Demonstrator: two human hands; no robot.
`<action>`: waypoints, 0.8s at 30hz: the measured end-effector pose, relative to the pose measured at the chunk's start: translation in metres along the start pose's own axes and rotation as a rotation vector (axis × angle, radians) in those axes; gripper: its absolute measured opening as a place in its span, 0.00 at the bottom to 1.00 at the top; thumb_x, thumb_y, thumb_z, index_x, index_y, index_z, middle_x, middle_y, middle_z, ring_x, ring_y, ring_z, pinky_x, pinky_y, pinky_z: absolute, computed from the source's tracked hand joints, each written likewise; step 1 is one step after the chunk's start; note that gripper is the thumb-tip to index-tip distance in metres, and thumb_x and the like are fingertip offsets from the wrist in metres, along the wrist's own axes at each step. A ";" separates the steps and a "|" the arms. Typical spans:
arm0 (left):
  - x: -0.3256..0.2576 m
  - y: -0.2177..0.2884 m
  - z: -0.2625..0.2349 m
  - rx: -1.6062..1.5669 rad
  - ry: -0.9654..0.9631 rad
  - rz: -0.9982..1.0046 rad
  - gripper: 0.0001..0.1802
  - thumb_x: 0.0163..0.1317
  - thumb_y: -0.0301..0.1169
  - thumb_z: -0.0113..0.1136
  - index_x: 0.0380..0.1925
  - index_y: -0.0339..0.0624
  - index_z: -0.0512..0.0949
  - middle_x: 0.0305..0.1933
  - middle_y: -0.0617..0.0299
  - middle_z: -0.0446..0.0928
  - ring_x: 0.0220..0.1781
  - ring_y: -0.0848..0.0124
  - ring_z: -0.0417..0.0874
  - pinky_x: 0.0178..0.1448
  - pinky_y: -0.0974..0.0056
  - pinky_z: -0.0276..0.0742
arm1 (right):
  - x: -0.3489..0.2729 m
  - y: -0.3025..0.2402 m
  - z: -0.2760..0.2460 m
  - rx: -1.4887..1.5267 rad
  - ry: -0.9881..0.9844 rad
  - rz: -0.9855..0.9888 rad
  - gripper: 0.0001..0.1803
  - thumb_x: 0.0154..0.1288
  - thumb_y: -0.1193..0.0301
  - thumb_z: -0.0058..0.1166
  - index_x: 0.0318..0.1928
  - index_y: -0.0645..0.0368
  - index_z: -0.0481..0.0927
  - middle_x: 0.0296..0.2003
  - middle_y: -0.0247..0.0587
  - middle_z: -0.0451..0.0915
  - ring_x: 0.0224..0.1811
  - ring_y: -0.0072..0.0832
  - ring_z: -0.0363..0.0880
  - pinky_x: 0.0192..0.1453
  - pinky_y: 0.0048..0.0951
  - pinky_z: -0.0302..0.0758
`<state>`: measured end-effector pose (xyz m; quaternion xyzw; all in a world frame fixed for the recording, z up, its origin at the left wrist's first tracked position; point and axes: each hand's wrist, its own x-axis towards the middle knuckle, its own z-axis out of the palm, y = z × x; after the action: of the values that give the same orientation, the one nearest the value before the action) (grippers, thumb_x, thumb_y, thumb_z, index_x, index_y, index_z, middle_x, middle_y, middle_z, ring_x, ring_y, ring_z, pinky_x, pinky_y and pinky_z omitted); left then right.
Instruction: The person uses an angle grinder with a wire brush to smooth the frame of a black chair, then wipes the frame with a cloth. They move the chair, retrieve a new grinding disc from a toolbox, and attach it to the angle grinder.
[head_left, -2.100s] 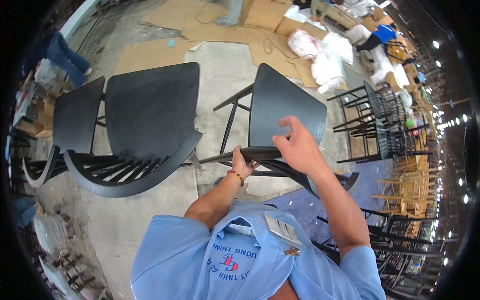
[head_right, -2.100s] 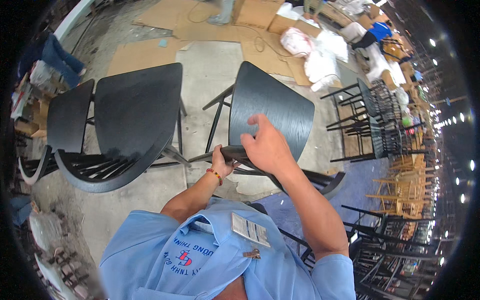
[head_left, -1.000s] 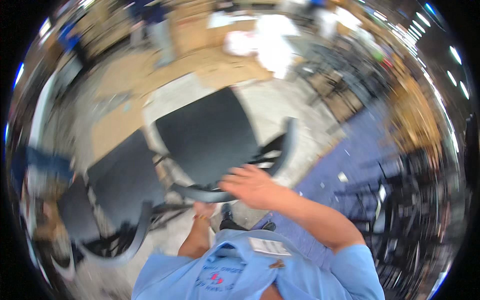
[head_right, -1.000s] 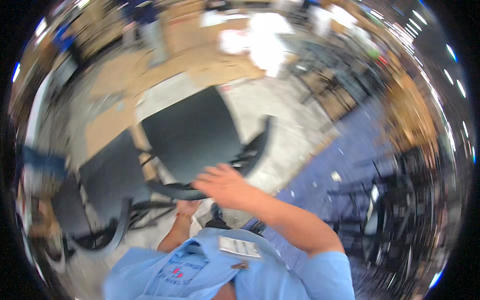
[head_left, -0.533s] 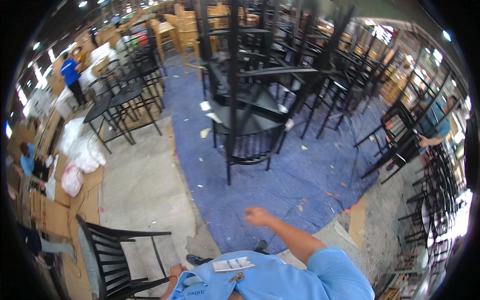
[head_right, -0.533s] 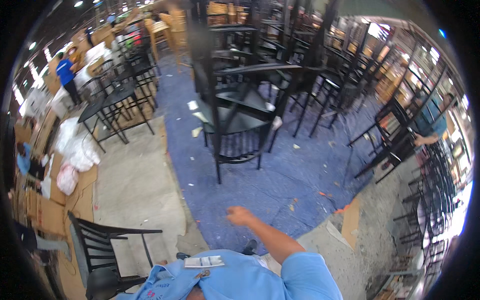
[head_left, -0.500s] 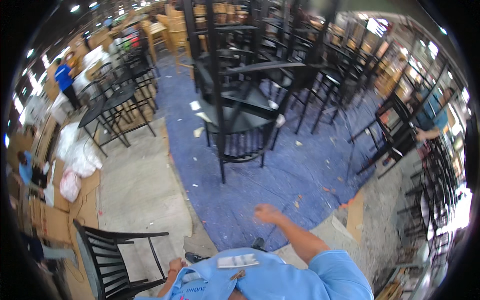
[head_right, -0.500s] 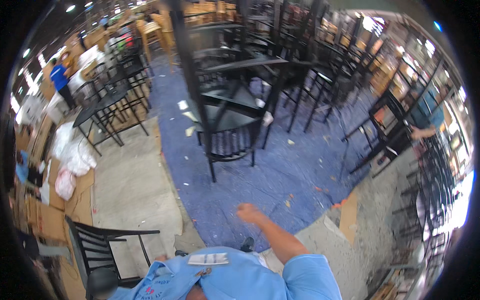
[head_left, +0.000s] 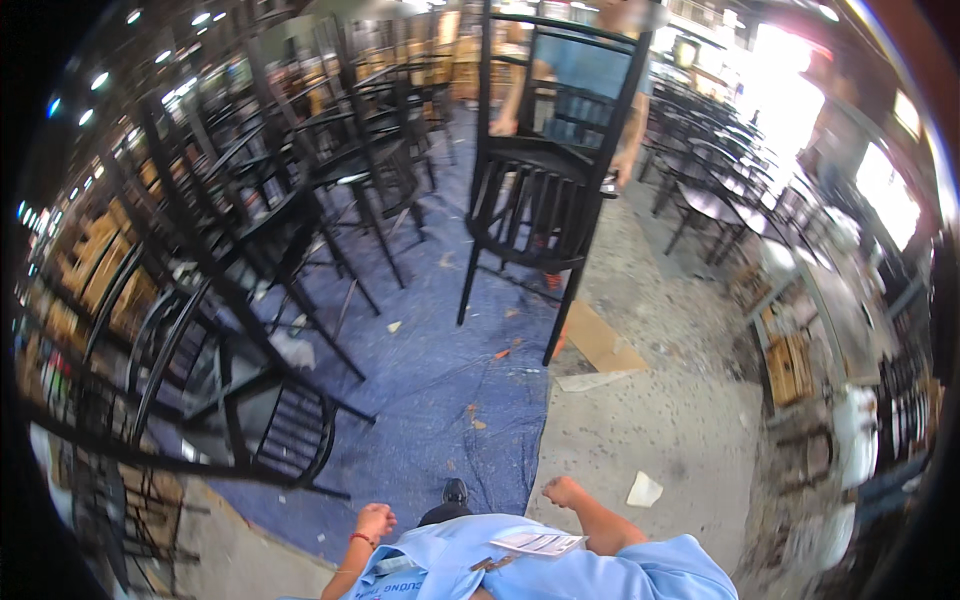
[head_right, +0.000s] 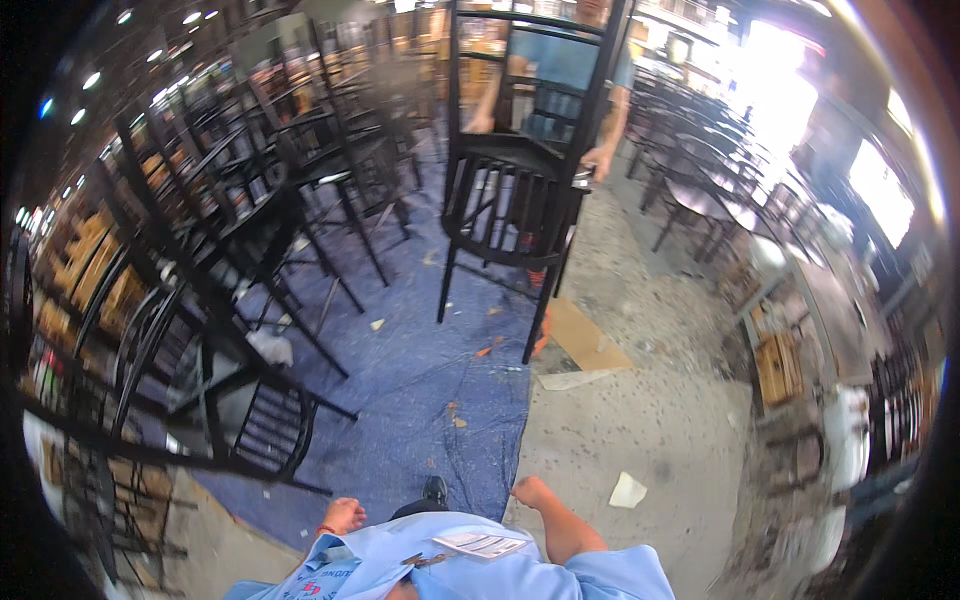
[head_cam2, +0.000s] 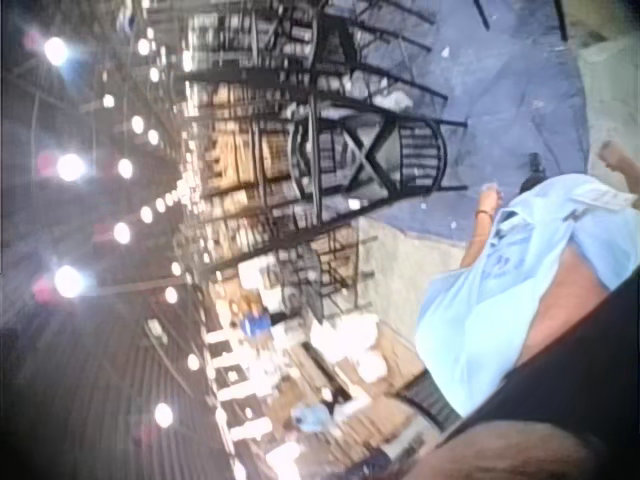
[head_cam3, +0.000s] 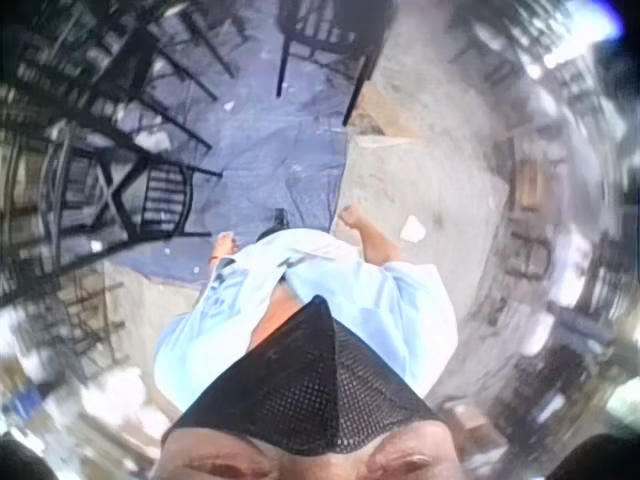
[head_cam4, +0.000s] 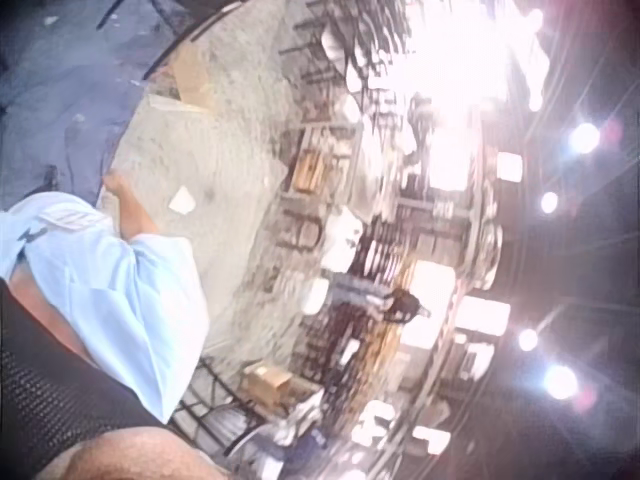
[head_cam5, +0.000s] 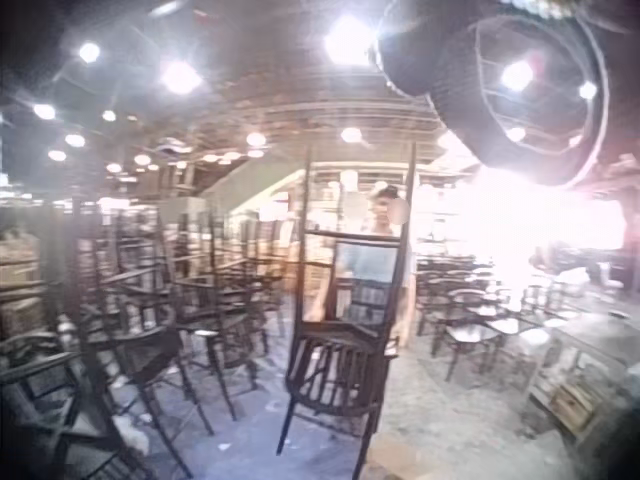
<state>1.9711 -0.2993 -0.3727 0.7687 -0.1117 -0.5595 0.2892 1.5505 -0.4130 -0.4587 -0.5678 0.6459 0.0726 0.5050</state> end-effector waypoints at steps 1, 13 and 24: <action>0.012 0.012 0.012 0.061 -0.049 0.019 0.12 0.66 0.36 0.54 0.43 0.40 0.77 0.35 0.58 0.82 0.31 0.70 0.84 0.29 0.65 0.77 | -0.008 0.011 -0.002 0.024 0.039 0.072 0.19 0.59 0.60 0.54 0.43 0.62 0.84 0.30 0.45 0.83 0.29 0.31 0.80 0.34 0.34 0.80; 0.020 0.173 0.240 0.418 -0.433 0.470 0.14 0.65 0.37 0.55 0.44 0.39 0.77 0.36 0.60 0.81 0.33 0.72 0.82 0.35 0.66 0.76 | -0.091 0.149 -0.056 0.668 0.352 0.427 0.17 0.61 0.63 0.55 0.45 0.61 0.83 0.32 0.44 0.84 0.29 0.32 0.80 0.34 0.36 0.78; -0.101 0.094 0.432 0.547 -0.334 0.272 0.15 0.65 0.40 0.55 0.45 0.42 0.77 0.40 0.61 0.81 0.37 0.71 0.83 0.38 0.63 0.78 | -0.181 0.393 -0.159 1.003 0.339 0.510 0.15 0.65 0.69 0.51 0.48 0.63 0.78 0.44 0.50 0.81 0.38 0.41 0.82 0.37 0.44 0.80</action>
<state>1.5508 -0.4639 -0.3283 0.6937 -0.4048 -0.5832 0.1220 1.1143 -0.2642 -0.4380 -0.0899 0.7892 -0.2147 0.5683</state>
